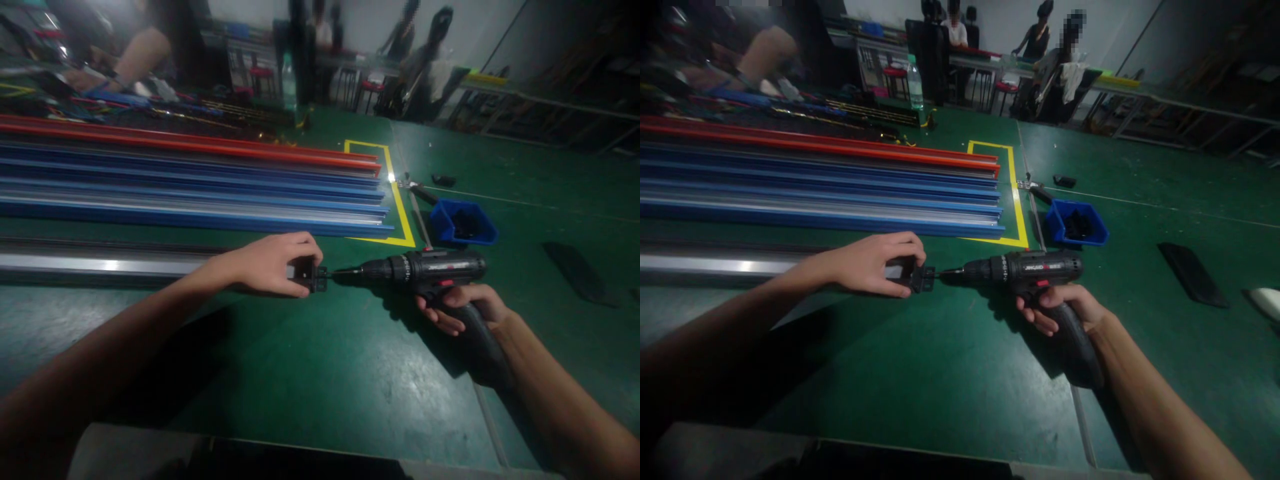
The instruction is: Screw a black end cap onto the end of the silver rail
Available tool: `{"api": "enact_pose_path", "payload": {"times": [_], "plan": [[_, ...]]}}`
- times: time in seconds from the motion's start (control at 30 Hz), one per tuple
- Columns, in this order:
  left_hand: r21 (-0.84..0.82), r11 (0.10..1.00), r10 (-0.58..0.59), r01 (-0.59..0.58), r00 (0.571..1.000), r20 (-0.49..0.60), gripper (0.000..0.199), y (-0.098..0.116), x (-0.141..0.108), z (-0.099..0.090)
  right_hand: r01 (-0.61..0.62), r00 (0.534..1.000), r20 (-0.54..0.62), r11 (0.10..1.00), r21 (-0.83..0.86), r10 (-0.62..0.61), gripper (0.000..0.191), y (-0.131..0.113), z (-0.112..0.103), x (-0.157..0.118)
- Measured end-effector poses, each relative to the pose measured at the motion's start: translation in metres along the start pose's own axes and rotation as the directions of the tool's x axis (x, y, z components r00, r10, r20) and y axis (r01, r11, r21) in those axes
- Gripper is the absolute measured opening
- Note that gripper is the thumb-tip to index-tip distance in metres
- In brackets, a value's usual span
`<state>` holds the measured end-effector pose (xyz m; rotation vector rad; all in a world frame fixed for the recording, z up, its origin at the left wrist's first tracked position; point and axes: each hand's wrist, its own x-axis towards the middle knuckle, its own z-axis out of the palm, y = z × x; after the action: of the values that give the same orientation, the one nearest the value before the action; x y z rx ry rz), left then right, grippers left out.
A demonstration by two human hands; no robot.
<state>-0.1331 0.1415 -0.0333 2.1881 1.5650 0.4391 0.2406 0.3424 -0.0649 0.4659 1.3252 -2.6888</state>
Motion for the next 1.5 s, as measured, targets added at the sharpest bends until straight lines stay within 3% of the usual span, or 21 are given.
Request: {"api": "enact_pose_path", "payload": {"times": [0.23,0.83,1.03,1.5], "plan": [[0.017,1.000,-0.004,0.004,1.000,0.016,0.045,-0.0001,0.0028,-0.0027,-0.027,0.999,0.046,1.000,0.010,0.027,0.038,0.0034,0.0064,0.0018],[0.014,0.999,-0.034,0.033,0.999,0.027,0.047,-0.0001,0.0030,-0.0037,-0.058,0.998,-0.026,0.998,0.006,0.058,0.035,0.0013,0.0083,0.0007],[0.021,0.999,-0.031,0.030,0.999,0.018,0.046,-0.0020,0.0024,-0.0024,-0.039,0.999,0.030,0.999,0.019,0.038,0.037,0.0028,0.0043,0.0030],[0.024,0.999,-0.035,0.035,0.999,0.015,0.045,-0.0019,0.0022,-0.0018,-0.042,0.999,0.019,0.999,0.000,0.042,0.037,0.0028,0.0051,0.0037]]}}
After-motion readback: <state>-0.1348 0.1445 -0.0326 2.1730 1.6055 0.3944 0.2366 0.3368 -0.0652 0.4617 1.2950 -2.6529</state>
